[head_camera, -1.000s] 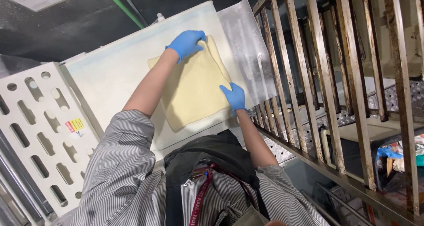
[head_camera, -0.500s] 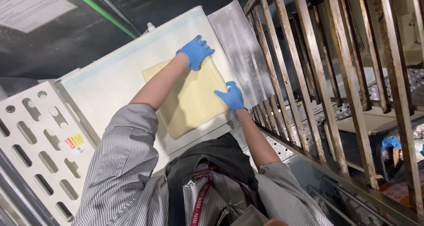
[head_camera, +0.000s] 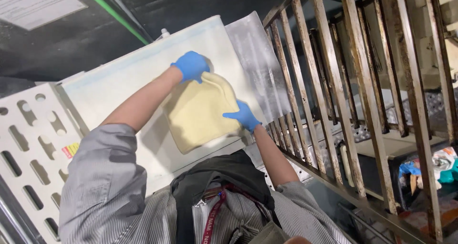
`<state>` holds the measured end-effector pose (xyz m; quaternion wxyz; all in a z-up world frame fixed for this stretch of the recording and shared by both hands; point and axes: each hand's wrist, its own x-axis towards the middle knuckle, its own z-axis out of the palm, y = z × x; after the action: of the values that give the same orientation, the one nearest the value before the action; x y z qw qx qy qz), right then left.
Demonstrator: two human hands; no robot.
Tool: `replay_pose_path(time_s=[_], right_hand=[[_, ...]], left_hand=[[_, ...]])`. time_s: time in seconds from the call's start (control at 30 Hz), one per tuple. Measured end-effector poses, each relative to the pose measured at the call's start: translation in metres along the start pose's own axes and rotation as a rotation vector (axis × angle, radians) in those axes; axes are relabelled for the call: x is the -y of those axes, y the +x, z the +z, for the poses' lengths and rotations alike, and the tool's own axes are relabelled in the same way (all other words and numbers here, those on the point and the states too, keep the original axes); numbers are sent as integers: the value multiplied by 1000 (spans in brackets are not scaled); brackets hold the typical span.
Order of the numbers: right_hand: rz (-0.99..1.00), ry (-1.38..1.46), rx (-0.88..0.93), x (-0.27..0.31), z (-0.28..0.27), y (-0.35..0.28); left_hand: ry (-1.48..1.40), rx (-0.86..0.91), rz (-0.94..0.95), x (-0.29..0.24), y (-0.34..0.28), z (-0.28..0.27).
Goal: Flattening a large piece of dough using an industrial dough sheeter machine.
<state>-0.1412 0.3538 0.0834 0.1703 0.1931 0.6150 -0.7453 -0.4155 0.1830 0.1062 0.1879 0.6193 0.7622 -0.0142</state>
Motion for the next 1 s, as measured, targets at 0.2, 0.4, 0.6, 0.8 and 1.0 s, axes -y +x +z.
replay_pose_path(time_s=[0.2, 0.4, 0.6, 0.8, 1.0], right_hand=[[-367, -524, 207, 109, 51, 25], [-537, -1004, 303, 186, 156, -33], [-999, -1206, 166, 11, 172, -36], [-784, -1122, 45, -58, 166, -26], [-77, -439, -431, -64, 182, 74]], left_hand=[[66, -617, -276, 36, -193, -48], [302, -1087, -506, -52, -348, -43], [151, -997, -844, -189, -372, 152], [-405, -895, -1170, -218, -363, 227], [-1460, -1280, -1396, -124, -328, 241]])
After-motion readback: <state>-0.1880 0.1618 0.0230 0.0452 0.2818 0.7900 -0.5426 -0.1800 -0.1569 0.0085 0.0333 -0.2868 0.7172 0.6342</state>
